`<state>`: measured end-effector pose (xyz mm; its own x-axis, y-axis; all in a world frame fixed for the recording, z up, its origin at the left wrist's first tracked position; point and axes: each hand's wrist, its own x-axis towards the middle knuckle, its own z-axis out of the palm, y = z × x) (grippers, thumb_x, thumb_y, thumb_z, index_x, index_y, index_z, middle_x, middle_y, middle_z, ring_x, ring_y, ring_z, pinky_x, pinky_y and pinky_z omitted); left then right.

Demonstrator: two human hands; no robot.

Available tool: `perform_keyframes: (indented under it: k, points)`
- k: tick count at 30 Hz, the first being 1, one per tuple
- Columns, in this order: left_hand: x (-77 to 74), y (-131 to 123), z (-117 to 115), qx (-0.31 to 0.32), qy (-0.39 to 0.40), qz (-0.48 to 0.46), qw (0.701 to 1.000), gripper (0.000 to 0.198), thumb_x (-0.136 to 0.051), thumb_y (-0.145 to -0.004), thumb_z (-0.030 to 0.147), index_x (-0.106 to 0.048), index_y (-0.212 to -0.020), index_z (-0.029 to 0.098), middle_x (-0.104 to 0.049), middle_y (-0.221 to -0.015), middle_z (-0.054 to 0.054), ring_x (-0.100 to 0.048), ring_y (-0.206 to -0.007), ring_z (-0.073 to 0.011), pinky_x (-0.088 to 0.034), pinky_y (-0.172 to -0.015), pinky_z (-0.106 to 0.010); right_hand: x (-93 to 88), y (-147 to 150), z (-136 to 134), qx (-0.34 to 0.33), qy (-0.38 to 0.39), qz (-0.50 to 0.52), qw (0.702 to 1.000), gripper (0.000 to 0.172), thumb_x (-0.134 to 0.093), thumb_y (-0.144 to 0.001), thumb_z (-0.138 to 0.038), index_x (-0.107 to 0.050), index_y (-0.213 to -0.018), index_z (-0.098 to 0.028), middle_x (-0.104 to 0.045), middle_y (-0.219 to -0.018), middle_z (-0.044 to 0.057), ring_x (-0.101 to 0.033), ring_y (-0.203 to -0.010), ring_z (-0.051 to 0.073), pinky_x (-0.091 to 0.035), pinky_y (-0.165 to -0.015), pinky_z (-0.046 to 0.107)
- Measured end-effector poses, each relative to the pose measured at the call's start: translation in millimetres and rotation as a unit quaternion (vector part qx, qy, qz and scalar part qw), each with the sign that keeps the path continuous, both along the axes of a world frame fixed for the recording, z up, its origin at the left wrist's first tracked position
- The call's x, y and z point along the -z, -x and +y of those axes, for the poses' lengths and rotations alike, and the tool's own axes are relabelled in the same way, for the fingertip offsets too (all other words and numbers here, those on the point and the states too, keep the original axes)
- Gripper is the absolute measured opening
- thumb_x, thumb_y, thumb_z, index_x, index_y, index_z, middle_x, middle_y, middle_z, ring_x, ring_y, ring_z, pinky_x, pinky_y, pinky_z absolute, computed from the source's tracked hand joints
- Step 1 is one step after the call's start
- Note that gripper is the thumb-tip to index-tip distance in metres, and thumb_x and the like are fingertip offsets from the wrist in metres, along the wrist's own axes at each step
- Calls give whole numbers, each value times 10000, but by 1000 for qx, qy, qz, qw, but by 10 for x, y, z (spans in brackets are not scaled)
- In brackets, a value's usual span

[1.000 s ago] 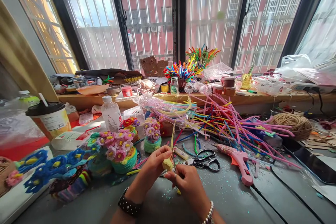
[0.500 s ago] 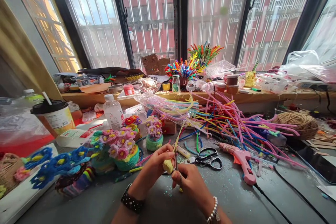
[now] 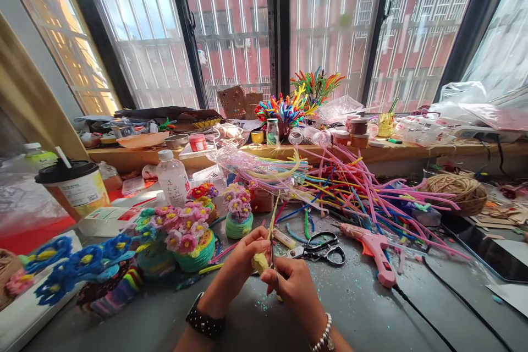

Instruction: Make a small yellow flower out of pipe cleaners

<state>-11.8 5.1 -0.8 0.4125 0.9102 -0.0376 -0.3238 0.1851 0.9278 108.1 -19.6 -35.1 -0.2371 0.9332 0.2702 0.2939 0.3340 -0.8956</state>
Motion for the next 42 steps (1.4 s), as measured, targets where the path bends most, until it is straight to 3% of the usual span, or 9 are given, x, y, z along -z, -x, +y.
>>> perform_keyframes:
  k: [4, 11, 20, 27, 35, 42]
  points:
    - [-21, 1, -16, -9, 2, 1, 1000, 167, -558, -597, 247, -418, -629, 162, -449, -493, 53, -397, -424, -49, -267, -433, -175, -33, -7, -8, 4, 11, 0, 1000, 656, -306, -592, -758, -445, -390, -150, -377, -396, -14, -333, -412, 84, -252, -410, 200]
    - [-47, 8, -44, 25, -8, 24, 999, 138, -533, -612, 241, -418, -623, 165, -486, -504, 37, -435, -447, -68, -293, -454, -185, -136, -70, -21, -73, 18, -14, 997, 751, -155, -618, -773, -501, -438, -131, -314, -441, -25, -308, -440, 81, -220, -434, 211]
    - [-25, 27, -23, -8, -27, 33, 999, 141, -515, -601, 238, -395, -598, 164, -401, -497, 53, -373, -428, -49, -237, -439, -185, -55, 6, -12, -1, 30, -18, 999, 670, -257, -586, -777, -423, -396, -156, -372, -417, -12, -350, -431, 92, -269, -436, 208]
    - [-33, 43, -29, 10, -20, 58, 998, 154, -529, -563, 247, -400, -572, 163, -384, -486, 54, -360, -421, -51, -227, -438, -192, -118, -63, -29, -77, 30, -6, 997, 714, -203, -613, -771, -476, -429, -137, -293, -428, -33, -283, -427, 75, -207, -426, 210]
    - [-35, 49, -12, 2, -22, 62, 998, 160, -524, -541, 252, -390, -550, 165, -362, -470, 57, -324, -419, -48, -207, -439, -197, -85, -14, -12, -20, 56, -5, 998, 661, -269, -548, -796, -381, -389, -165, -323, -405, -24, -306, -416, 84, -233, -417, 210]
    - [-29, 49, -28, 21, -40, 85, 995, 119, -504, -557, 234, -411, -548, 161, -397, -476, 45, -346, -430, -56, -220, -446, -200, -142, -114, -17, -83, 62, 28, 994, 666, -222, -623, -760, -433, -434, -157, -235, -445, -41, -221, -435, 79, -182, -418, 214]
